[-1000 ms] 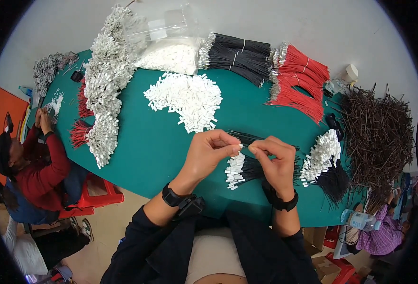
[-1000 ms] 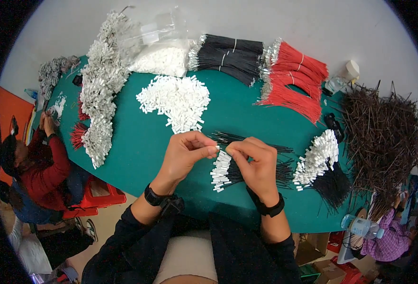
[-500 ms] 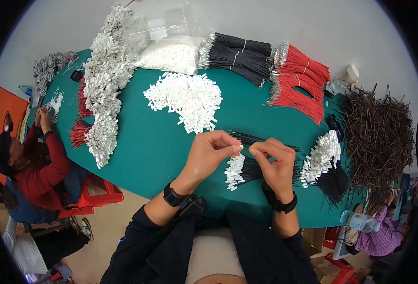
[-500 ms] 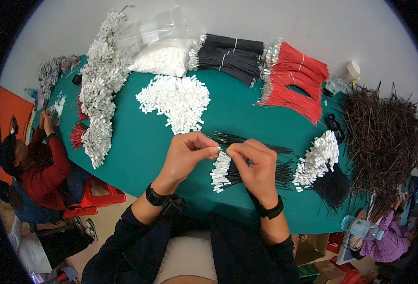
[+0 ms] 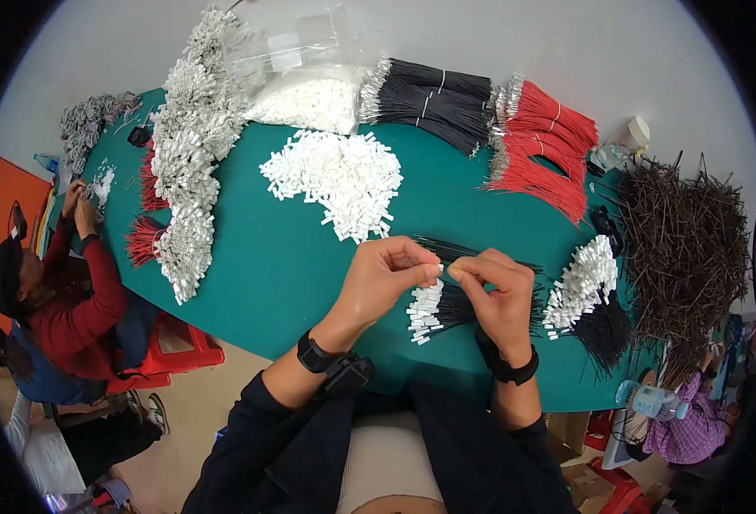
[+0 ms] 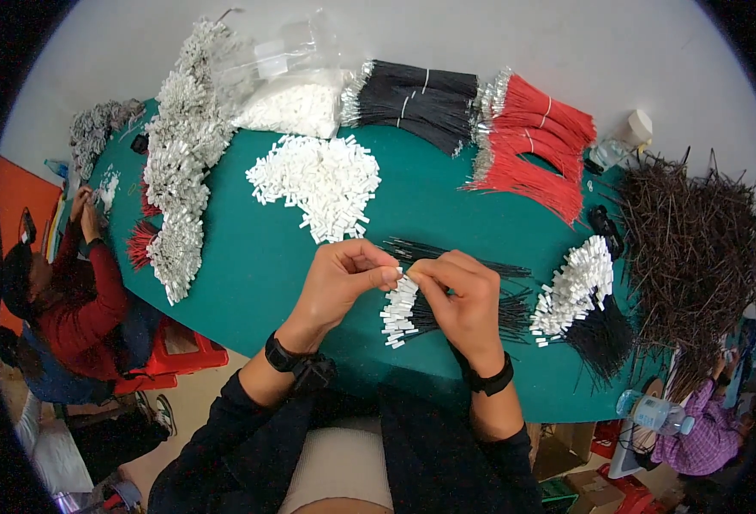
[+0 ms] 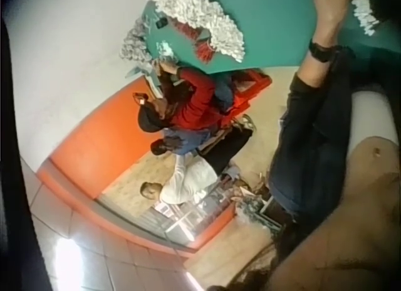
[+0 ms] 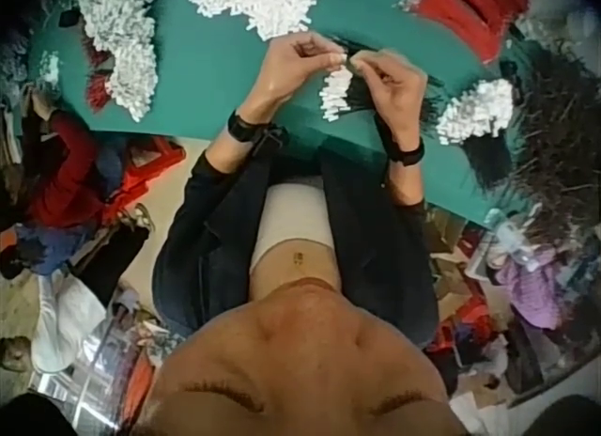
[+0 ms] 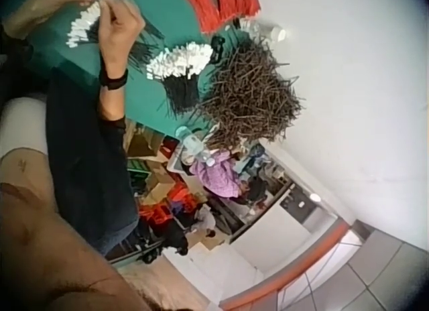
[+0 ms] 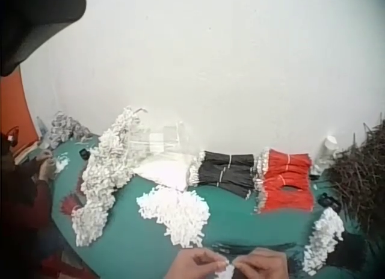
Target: The person picks up a white plastic sleeve and slides it onto the end of a black wire by hand. They repeat this process for several wires, then gather the wires together and place them into a pile on the table.
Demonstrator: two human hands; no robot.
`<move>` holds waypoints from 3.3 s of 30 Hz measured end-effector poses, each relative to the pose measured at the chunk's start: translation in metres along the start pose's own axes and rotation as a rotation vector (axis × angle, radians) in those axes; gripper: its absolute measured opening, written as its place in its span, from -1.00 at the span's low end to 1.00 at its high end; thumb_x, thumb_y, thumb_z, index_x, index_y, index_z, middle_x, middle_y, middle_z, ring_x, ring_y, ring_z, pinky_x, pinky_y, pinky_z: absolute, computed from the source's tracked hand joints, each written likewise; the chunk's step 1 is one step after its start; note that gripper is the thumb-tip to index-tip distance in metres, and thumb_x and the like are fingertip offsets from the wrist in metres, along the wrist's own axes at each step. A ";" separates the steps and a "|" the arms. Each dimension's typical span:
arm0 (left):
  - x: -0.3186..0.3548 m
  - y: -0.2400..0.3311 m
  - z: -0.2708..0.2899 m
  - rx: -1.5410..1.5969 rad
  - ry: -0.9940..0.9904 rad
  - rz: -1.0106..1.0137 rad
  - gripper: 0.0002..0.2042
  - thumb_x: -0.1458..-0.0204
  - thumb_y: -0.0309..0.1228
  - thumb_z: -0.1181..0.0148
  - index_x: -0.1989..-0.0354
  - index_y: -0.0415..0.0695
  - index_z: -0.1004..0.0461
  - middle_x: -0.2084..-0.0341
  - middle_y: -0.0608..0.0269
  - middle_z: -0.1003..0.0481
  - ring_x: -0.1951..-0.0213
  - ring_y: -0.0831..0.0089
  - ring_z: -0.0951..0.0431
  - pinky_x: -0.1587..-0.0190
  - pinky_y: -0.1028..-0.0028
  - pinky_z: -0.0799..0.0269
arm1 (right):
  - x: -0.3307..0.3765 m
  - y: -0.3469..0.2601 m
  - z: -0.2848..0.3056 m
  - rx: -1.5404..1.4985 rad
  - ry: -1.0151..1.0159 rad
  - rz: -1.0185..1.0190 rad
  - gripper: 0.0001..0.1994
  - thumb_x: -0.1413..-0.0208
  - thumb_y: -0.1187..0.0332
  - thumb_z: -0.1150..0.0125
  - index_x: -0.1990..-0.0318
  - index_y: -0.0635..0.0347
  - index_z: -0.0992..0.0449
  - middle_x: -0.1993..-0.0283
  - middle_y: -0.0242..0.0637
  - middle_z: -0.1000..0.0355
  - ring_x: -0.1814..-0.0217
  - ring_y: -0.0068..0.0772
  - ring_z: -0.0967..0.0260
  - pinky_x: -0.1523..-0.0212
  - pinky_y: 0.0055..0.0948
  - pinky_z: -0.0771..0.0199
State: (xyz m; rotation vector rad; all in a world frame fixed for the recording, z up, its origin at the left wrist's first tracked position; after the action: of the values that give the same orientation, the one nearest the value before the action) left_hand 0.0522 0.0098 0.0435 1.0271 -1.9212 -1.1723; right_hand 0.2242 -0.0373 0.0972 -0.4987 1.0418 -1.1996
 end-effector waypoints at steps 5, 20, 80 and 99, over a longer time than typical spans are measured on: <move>-0.003 -0.003 0.009 -0.251 0.045 -0.020 -0.91 -0.11 -0.58 -0.35 0.23 -0.30 -0.60 0.39 0.20 -0.64 0.36 0.52 -0.62 0.24 0.53 -0.54 | -0.006 0.004 0.015 0.176 -0.074 0.069 -0.89 0.06 0.56 -0.43 0.34 0.28 -0.64 0.48 -0.23 -0.49 0.42 -0.19 -0.44 0.38 -0.30 -0.41; -0.006 -0.040 -0.010 -1.109 -0.143 -0.523 -0.65 0.06 -0.37 -0.44 0.09 -0.17 -0.55 0.12 0.14 -0.53 -0.06 0.08 -0.45 -0.14 0.22 -0.38 | 0.048 0.033 0.022 0.518 -0.436 -0.006 -0.45 0.25 0.44 -0.52 -0.01 0.30 -0.53 0.04 -0.10 -0.46 -0.04 -0.02 -0.40 -0.08 -0.16 -0.47; 0.066 -0.037 0.002 -0.945 -0.062 -0.675 -0.84 0.01 -0.56 -0.38 0.26 -0.26 -0.57 0.19 0.09 -0.61 0.13 0.13 -0.61 0.05 0.28 -0.53 | 0.176 0.069 0.186 0.876 -0.109 -0.269 -0.78 0.00 0.49 -0.35 0.18 0.29 -0.48 0.19 0.00 -0.46 0.08 0.18 -0.43 0.09 -0.04 -0.49; 0.035 -0.025 0.024 -0.939 -0.078 -0.270 -0.89 -0.05 -0.49 -0.36 0.29 -0.23 -0.60 0.32 0.14 -0.60 0.31 0.27 -0.62 0.23 0.36 -0.55 | 0.076 0.019 0.072 0.515 -0.114 -0.114 -0.66 0.09 0.54 -0.43 0.10 0.35 -0.55 0.16 -0.02 -0.51 0.05 0.10 -0.49 0.00 -0.18 -0.51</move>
State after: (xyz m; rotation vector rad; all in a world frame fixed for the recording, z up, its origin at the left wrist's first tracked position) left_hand 0.0229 -0.0183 0.0160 0.7065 -1.0385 -1.9997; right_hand 0.2965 -0.1148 0.0870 -0.2192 0.5797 -1.4622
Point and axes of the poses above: each hand's wrist, its own x-axis away from the middle knuckle, its own z-axis out of the back of the hand, y = z × x, the point moved 4 cm from there along -x, towards the middle knuckle
